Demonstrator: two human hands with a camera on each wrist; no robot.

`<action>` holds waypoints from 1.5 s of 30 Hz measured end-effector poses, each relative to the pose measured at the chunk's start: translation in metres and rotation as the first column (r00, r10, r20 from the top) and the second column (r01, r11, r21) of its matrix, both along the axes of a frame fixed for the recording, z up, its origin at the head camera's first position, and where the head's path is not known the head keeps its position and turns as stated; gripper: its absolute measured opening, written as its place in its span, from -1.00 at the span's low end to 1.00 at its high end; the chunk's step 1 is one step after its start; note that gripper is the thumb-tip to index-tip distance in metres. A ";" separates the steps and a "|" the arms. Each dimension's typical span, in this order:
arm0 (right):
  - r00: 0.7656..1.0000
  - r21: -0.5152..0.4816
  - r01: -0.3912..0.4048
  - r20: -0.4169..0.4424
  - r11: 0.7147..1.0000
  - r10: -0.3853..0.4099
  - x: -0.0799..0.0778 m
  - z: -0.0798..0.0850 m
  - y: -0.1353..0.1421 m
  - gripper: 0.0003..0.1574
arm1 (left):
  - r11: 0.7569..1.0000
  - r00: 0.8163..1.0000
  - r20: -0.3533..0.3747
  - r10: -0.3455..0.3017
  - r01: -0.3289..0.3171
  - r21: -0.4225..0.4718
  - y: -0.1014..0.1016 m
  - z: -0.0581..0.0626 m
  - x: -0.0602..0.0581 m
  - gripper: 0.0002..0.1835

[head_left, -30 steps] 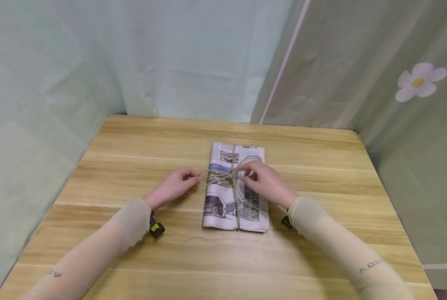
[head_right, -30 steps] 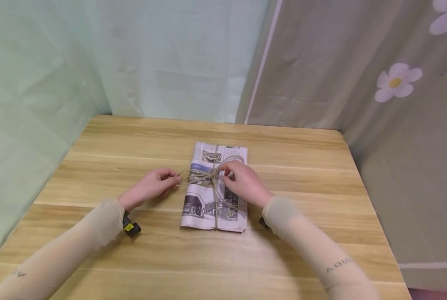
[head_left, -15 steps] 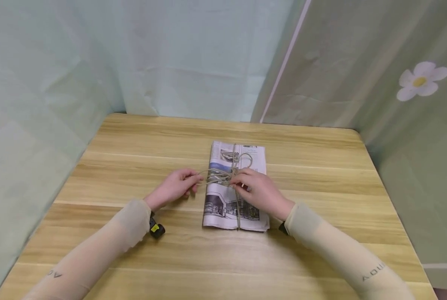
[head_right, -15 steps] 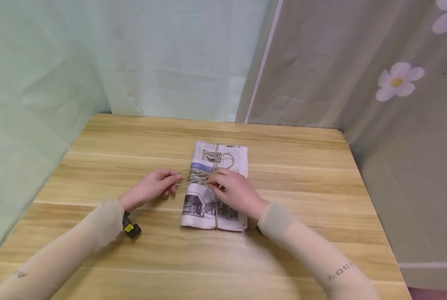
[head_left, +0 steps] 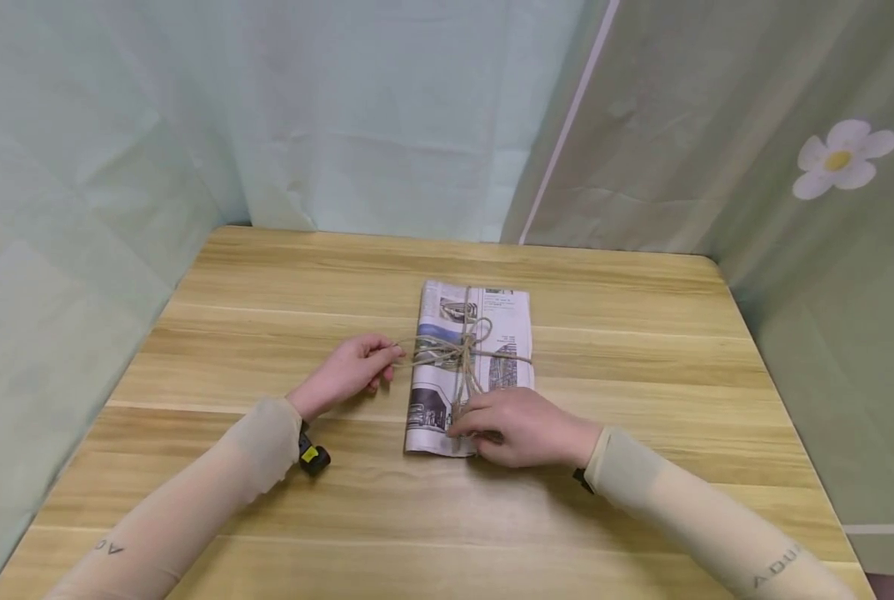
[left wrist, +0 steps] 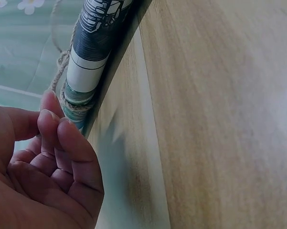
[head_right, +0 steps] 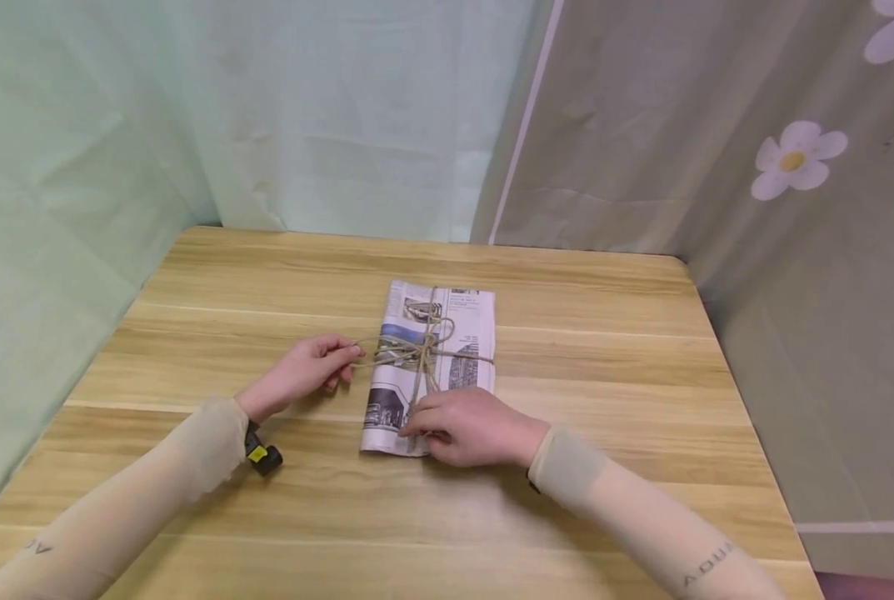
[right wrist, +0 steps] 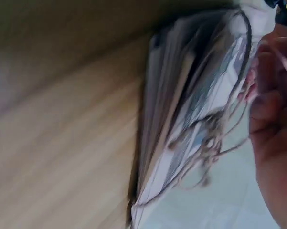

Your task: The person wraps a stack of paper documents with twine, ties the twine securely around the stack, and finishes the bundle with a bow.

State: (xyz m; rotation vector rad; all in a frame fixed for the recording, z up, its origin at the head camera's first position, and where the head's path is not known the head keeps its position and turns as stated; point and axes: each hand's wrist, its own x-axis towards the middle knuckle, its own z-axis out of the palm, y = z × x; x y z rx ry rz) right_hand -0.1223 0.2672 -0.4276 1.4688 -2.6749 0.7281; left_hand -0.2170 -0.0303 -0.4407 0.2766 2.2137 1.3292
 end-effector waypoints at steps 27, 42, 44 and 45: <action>0.512 0.017 0.699 0.685 0.715 -0.518 -0.110 -0.014 0.043 -0.75 | 0.999 1.000 -0.001 -0.024 0.024 0.032 0.004 0.007 0.008 -0.54; 0.275 -0.006 0.874 0.830 0.486 -0.485 -0.105 -0.014 0.052 -0.81 | 0.995 0.996 -0.051 -0.076 0.079 0.059 0.001 0.012 0.012 -0.63; 0.277 -0.004 0.877 0.821 0.480 -0.499 -0.105 -0.014 0.053 -0.80 | 0.995 0.996 -0.044 -0.078 0.081 0.061 -0.001 0.011 0.013 -0.63; 0.281 -0.003 0.877 0.814 0.480 -0.508 -0.104 -0.014 0.053 -0.80 | 0.995 0.996 -0.039 -0.078 0.080 0.060 -0.002 0.010 0.013 -0.63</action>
